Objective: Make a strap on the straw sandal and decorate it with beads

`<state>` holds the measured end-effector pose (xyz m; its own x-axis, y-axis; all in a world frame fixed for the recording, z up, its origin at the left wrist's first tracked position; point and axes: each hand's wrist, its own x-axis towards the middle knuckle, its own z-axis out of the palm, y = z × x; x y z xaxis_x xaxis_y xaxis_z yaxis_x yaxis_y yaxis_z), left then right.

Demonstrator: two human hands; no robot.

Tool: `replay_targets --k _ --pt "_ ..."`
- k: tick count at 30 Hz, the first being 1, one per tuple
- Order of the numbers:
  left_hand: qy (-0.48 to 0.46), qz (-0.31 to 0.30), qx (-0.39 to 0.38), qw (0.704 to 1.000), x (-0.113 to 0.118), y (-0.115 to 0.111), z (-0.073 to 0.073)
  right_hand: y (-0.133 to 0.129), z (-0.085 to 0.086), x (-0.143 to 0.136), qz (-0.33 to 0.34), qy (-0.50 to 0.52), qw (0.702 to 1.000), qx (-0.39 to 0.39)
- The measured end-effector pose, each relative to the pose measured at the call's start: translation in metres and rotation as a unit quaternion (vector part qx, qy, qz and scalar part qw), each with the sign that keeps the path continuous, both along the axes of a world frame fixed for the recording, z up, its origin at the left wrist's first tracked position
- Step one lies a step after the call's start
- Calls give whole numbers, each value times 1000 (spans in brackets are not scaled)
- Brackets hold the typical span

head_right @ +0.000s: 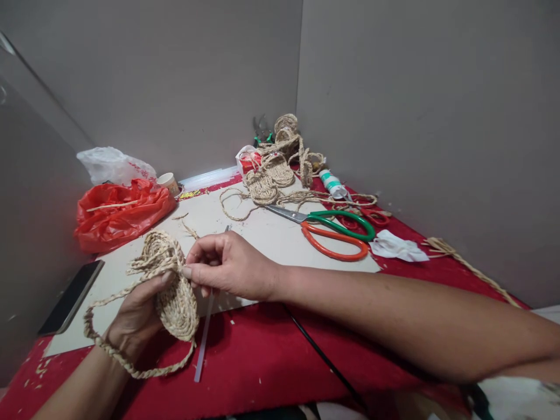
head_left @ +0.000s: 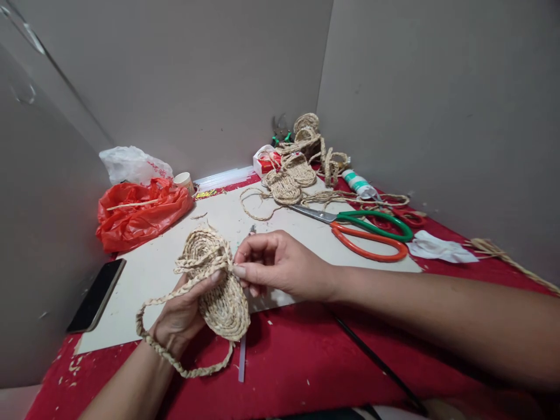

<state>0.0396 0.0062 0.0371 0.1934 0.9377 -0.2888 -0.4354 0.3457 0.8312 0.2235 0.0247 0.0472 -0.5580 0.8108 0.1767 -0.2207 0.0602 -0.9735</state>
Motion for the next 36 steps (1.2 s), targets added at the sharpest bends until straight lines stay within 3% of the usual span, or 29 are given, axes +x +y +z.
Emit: replay_targets --k 6,8,15,19,22,28,36 --pt "9 34 23 999 7 -2 -1 -5 2 0 -87 -62 983 146" --pt "17 38 32 999 8 -2 0 -5 2 -1 -96 -67 981 153" --pt "57 57 76 994 10 -4 5 -5 4 -6 -47 -37 998 7" --pt "61 39 62 995 13 -7 7 -5 5 -8 -26 -26 998 -51" --pt "65 40 40 996 15 -9 8 -6 5 -9 -13 -15 997 -70" --pt "35 117 58 991 19 -12 11 -6 3 -10 -1 -16 996 -93" --pt "16 76 60 995 16 -12 12 -8 1 -10 33 31 992 -118"
